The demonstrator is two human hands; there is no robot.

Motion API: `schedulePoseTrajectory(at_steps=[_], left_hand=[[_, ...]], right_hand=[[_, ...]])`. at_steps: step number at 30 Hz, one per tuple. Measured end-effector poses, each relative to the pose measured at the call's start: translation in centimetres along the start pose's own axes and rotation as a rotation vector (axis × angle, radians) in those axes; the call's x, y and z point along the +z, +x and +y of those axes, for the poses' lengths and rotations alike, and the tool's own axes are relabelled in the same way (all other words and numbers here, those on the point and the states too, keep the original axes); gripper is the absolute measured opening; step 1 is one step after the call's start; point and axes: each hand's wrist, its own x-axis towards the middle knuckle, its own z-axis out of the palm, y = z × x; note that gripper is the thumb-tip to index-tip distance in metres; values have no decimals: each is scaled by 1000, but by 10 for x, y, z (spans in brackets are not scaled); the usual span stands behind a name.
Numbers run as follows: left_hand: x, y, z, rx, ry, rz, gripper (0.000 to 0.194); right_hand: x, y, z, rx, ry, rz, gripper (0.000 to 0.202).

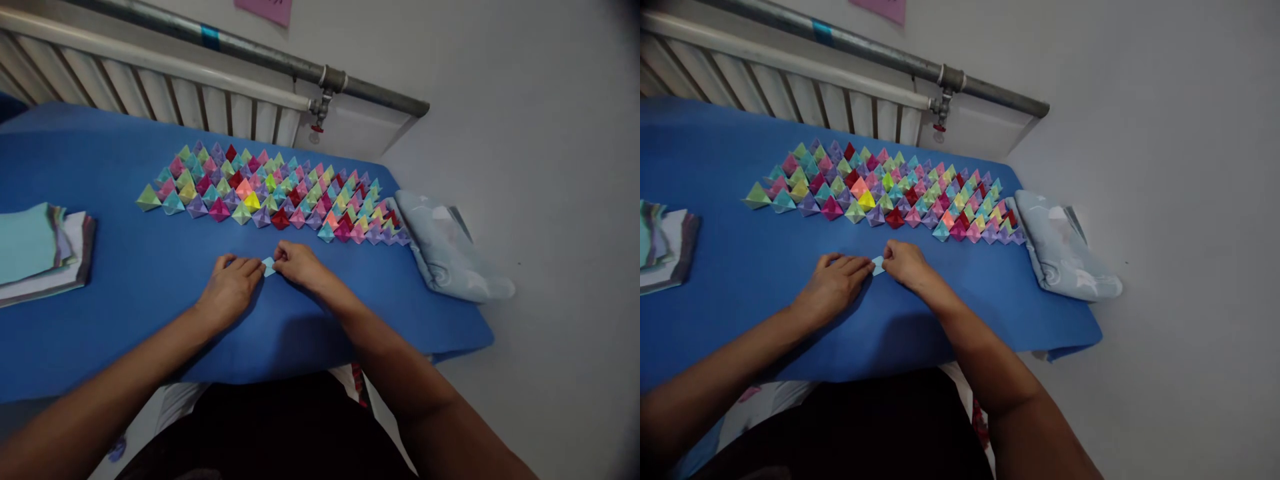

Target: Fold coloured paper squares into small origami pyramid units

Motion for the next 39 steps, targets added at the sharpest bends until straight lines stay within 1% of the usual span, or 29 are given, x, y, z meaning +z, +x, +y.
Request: schedulePoseTrajectory(at_steps=[4,7,10,13,18,19,21,23,24,26,28,29,31,32,34,37,39], left_hand=[[-2,-1,-5,-10,-6,-17,35],[-2,0,-5,-13,-25,-4,36],[-2,-1,-3,-25,-35,23,36],[-1,-2,-1,-34,-24,27,35],[-4,1,-1,-37,8,-10,32],[-7,4,-2,-42,0,-34,30],[-13,14,-4,-70,-33,-129,27],[-19,29,-8,-116,-68,-286,28],[-22,38,-11,-111,-84,-332,29],[-25,57,-17,-102,-112,-385,26],[-24,74,-23,-117,-142,-451,18],[-23,81,-25,-124,-157,-485,17],[-21,93,-28,-137,-181,-550,24],[-20,98,-28,-142,-189,-580,25],[-20,105,-27,-152,-198,-627,23],[-23,107,-26,-182,-213,-652,13],[-26,104,-28,-201,-227,-647,11]], right_hand=[[-5,3,-5,-18,-48,-44,10],[-8,5,-7,-21,-72,-74,10],[-9,6,-7,-15,-61,-76,6],[-8,9,-8,-13,-69,-66,7],[-7,8,-8,-23,-74,-81,12],[-7,8,-7,-24,-51,-80,12],[-6,6,-2,-24,11,-75,10],[-3,6,4,-25,67,-67,9],[-1,6,7,-23,93,-56,10],[4,5,13,-16,177,-18,13],[9,4,19,0,343,22,16],[10,3,22,11,442,41,17],[12,-1,27,35,635,91,18],[12,-2,29,44,716,122,19],[12,-6,33,41,832,175,19],[12,-8,35,7,893,192,19],[12,-9,35,10,904,195,18]])
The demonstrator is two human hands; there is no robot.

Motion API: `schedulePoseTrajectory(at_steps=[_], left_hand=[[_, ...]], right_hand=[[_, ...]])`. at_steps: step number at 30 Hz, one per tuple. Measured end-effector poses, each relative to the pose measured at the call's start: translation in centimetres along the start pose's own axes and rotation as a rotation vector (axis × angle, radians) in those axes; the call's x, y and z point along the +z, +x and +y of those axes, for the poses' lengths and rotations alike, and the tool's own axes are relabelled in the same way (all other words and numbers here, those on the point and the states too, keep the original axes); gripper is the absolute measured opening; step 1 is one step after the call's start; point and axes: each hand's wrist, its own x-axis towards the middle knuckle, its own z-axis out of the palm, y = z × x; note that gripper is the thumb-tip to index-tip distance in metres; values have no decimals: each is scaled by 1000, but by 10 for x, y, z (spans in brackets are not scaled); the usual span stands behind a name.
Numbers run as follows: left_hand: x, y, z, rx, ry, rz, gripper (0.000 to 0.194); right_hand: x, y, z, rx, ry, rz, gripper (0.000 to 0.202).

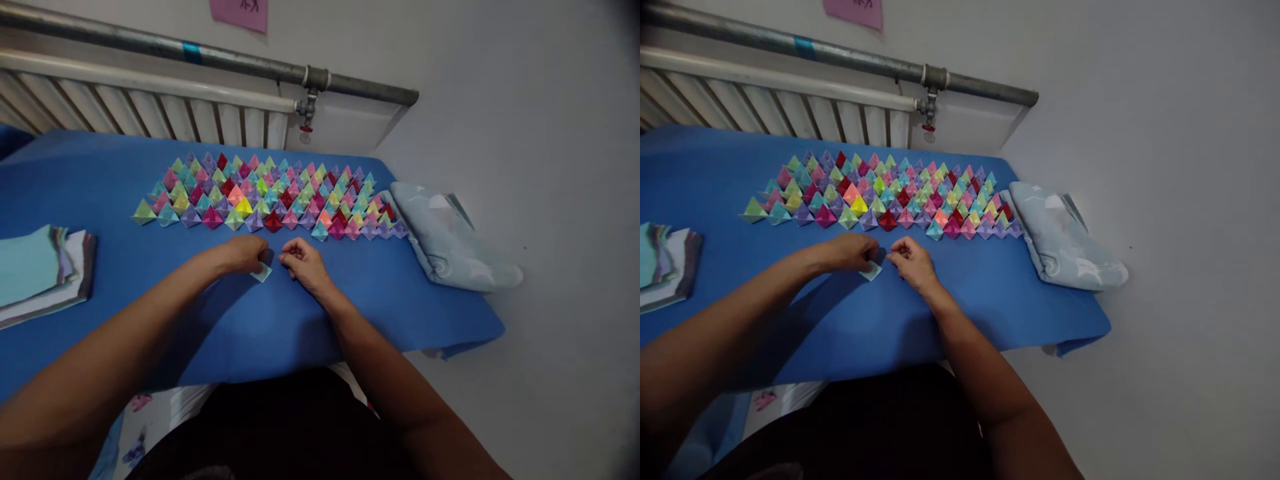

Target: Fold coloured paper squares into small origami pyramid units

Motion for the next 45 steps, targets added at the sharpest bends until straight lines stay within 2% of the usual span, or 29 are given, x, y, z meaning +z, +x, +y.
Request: schedulePoseTrajectory(at_steps=[3,6,9,14,19,23,28,31,34,37,40,42,45], left_hand=[[3,-12,-8,-31,-204,35,12],[13,-25,-14,-76,-857,163,27],[26,-32,-9,-114,-1216,314,37],[40,-34,4,-108,-1497,395,44],[40,-38,1,-151,-1577,241,44],[39,-41,-4,-153,-1526,166,40],[38,-41,-6,-105,-1505,227,37],[40,-39,-9,-83,-1474,221,34],[43,-36,-13,-40,-1339,292,31],[47,-31,-17,75,-1051,484,26],[53,-26,-20,240,-610,643,13],[57,-23,-21,325,-361,689,9],[63,-20,-21,375,-101,759,11]], right_hand=[[0,-1,-2,10,47,39,18],[3,-6,-5,49,122,14,24],[10,-12,-8,84,137,-37,30],[22,-18,-8,57,171,-24,27],[19,-17,-4,51,173,-36,24],[19,-17,-3,2,132,-52,22],[24,-19,-3,-71,82,-51,22],[25,-18,-1,-117,35,-42,20],[22,-13,3,-206,-152,29,18],[18,-9,8,-411,-522,111,13],[14,-7,11,-616,-917,72,15],[13,-7,11,-690,-1121,55,16],[11,-8,9,-725,-1295,51,17]])
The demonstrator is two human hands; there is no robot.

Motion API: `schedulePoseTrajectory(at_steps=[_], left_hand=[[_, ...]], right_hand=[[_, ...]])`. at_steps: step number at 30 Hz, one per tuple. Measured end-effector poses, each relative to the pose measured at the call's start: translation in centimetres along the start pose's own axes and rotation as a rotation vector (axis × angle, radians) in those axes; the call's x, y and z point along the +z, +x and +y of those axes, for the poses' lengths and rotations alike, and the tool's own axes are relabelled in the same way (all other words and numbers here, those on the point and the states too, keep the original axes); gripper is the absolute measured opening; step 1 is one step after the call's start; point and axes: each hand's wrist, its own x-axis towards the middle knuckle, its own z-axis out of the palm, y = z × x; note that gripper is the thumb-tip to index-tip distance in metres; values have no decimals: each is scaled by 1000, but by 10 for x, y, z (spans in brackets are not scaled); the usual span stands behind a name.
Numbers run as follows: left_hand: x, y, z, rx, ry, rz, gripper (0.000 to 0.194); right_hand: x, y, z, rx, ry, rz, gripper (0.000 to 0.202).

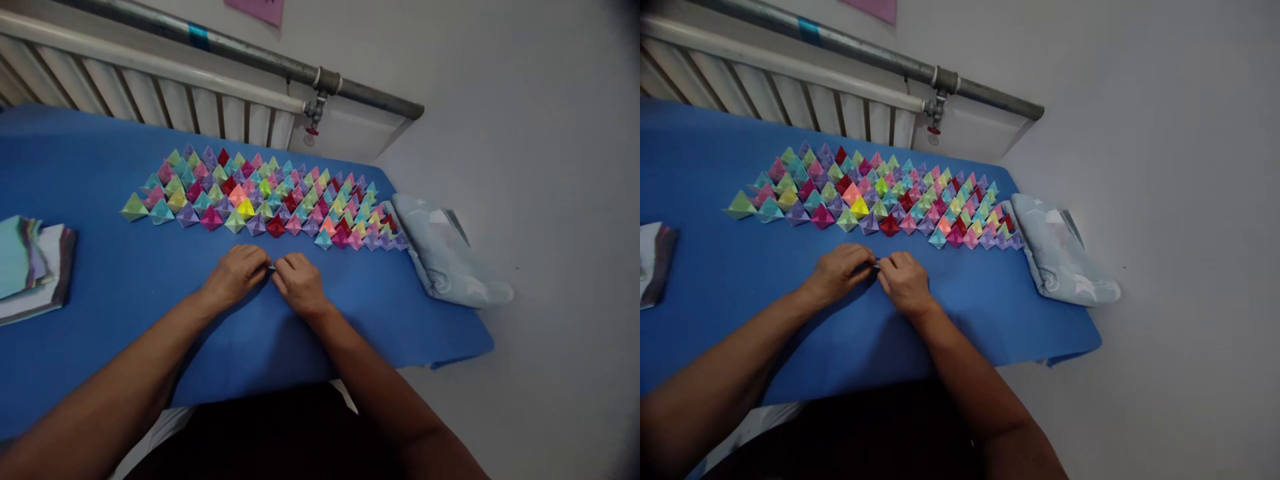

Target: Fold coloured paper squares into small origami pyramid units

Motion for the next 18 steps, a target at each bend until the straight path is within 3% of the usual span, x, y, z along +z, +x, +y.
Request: schedulePoseTrajectory(at_steps=[5,9,18], left_hand=[[2,-10,9,144,306,-26,22],[-1,-21,17,175,345,-61,26],[-10,-30,26,7,202,-168,25]], right_hand=[[-7,-6,-2,-89,-49,-121,21],[-13,-15,-4,-119,-2,-190,20],[-14,-23,0,-41,219,-186,27]])
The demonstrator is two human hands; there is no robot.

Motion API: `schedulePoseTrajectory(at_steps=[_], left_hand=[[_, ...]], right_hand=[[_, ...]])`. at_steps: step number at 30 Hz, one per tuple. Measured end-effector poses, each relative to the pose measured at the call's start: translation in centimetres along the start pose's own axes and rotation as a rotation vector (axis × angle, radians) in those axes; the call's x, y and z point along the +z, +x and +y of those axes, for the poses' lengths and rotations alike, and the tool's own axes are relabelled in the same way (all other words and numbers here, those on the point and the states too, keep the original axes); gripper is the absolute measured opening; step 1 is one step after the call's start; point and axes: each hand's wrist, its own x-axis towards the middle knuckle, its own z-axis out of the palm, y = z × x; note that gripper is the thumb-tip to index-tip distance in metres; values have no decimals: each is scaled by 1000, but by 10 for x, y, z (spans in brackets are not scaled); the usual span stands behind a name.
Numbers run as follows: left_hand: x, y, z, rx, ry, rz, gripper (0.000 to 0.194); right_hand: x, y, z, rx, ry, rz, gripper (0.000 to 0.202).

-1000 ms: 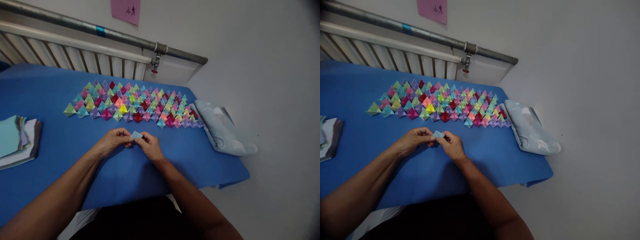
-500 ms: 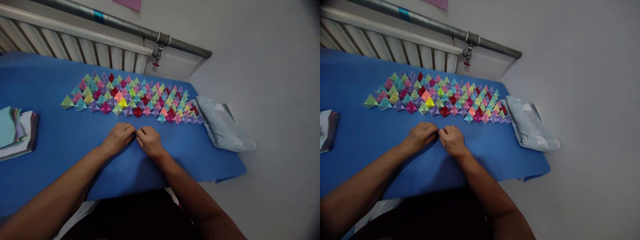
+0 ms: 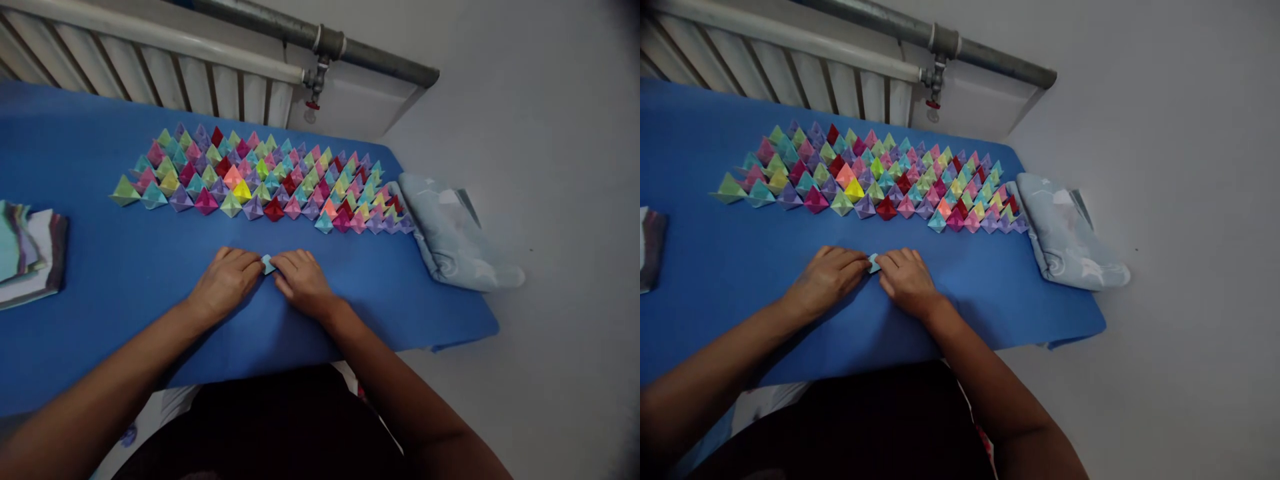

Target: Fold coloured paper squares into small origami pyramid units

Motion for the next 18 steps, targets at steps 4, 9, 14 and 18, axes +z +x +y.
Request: schedulePoseTrajectory(at_steps=[4,9,14,18], left_hand=[[0,0,0,-49,-62,15,26],[1,0,-1,-45,-65,45,28],[1,0,-3,-68,-93,36,26],[1,2,-3,-132,-109,25,25]], right_hand=[[4,1,3,-1,19,7,22],[5,2,5,0,16,19,21],[3,3,5,14,42,21,22],[2,5,4,97,111,17,20]])
